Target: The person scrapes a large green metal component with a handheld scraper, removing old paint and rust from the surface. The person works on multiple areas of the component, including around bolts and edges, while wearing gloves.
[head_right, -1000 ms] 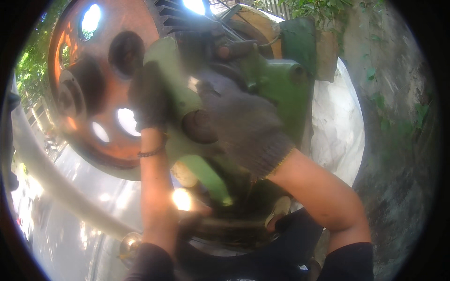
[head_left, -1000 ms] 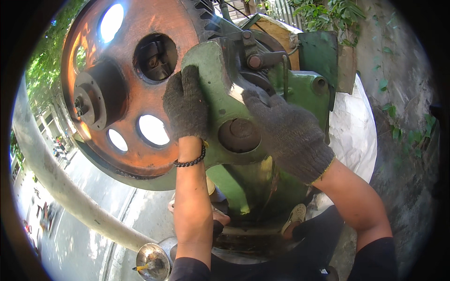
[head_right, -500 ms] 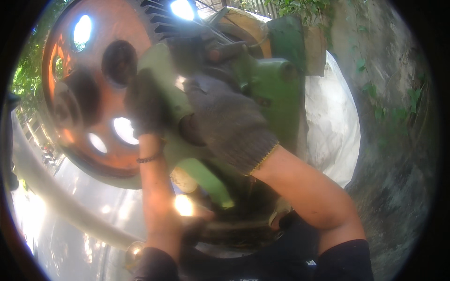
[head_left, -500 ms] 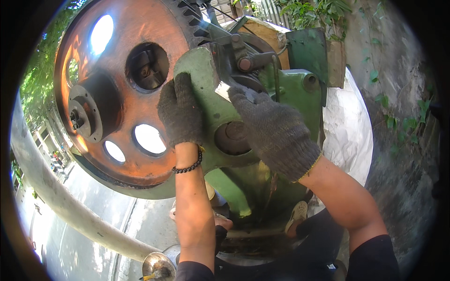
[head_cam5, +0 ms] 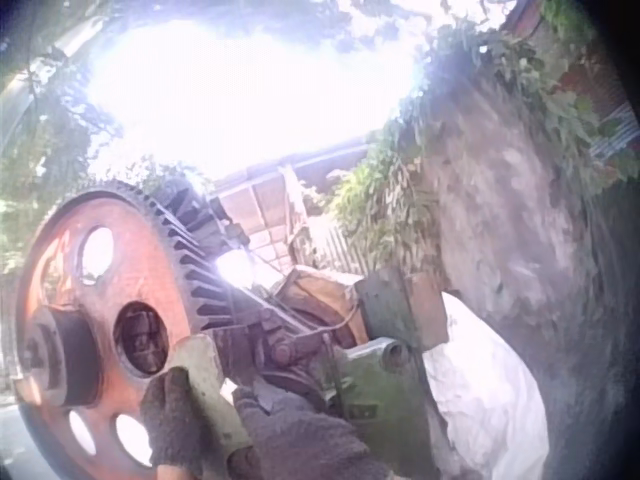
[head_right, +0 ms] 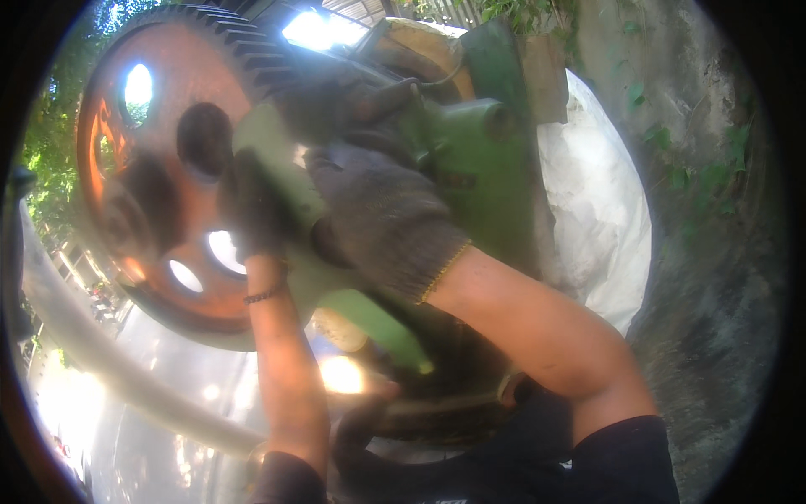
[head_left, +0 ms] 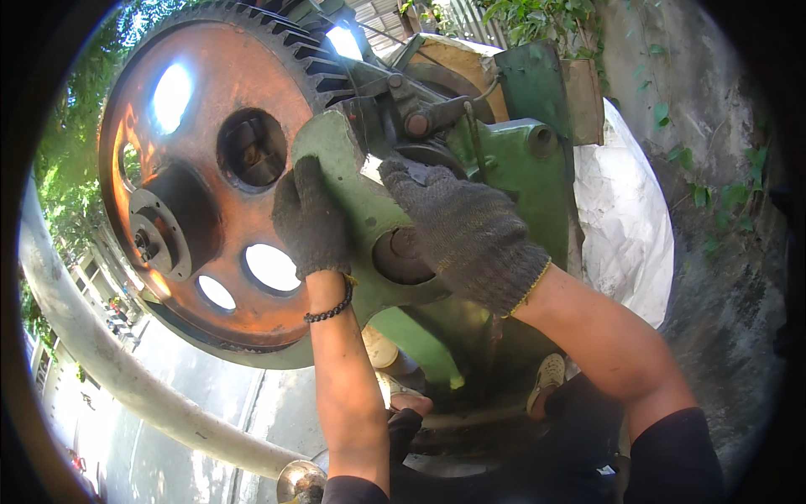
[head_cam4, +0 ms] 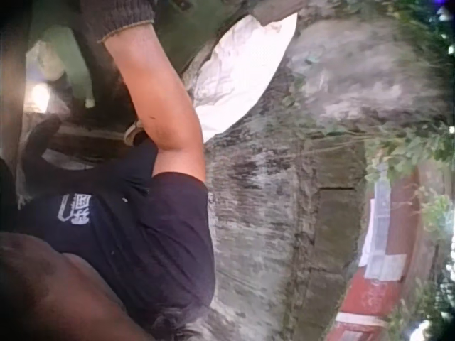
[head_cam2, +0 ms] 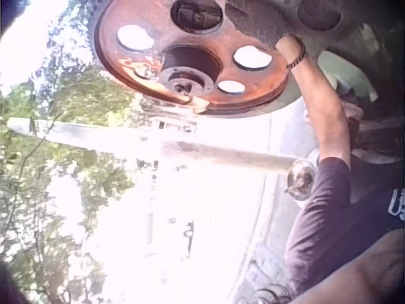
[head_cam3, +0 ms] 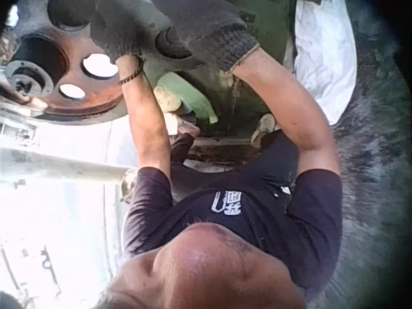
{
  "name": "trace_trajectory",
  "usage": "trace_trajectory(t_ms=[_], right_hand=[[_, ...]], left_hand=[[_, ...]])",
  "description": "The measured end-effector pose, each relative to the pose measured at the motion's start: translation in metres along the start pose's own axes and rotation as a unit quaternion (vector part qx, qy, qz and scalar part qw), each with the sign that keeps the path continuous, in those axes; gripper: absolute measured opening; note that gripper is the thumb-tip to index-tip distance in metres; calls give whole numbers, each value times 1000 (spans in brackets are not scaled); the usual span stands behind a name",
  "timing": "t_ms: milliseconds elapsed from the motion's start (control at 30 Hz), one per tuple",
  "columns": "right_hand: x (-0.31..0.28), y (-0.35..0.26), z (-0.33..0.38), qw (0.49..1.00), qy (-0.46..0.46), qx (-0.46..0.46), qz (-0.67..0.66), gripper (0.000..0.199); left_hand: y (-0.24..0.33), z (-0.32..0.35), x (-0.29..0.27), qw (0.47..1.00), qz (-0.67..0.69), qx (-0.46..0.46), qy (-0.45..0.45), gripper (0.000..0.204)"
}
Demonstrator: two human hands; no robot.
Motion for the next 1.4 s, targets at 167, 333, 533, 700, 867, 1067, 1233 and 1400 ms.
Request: trace_trajectory(t_ms=[167,333,533,700,867,1067,1233,1400], right_hand=[[9,8,-8,1000,24,3,-13,57],[-1,8,-7,998,60,-33,-2,60],[1,8,-22,998,47,-34,-4,65],[-14,2,-25,998,7,-44,41,67],[-25,15,-27,994,72,-52,56,48],[-32,14,-40,995,2,-62,74,59],[-22,17,-37,993,13,-59,98,56],[-24,12,-40,992,11,-64,110,52]], left_hand=[[6,-2,1,1000,11,-23,15,54],[11,-2,0,998,12,-52,28,54],[13,-2,-3,998,-21,-59,22,48],[16,3,5,998,29,-53,33,52],[20,5,-1,996,51,-65,46,52],[15,7,0,998,44,-30,37,54],[20,9,-1,999,16,-34,38,54],[21,11,-1,998,17,-42,49,56]])
Point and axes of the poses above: each hand's wrist, its own z-axis away from the middle knuckle, its own x-axis out of the palm, y = z × x, the point moved 5 cm from there along -z, towards the middle knuckle, and after that the axes turned 12 degrees about z, right-handed, at the moved point
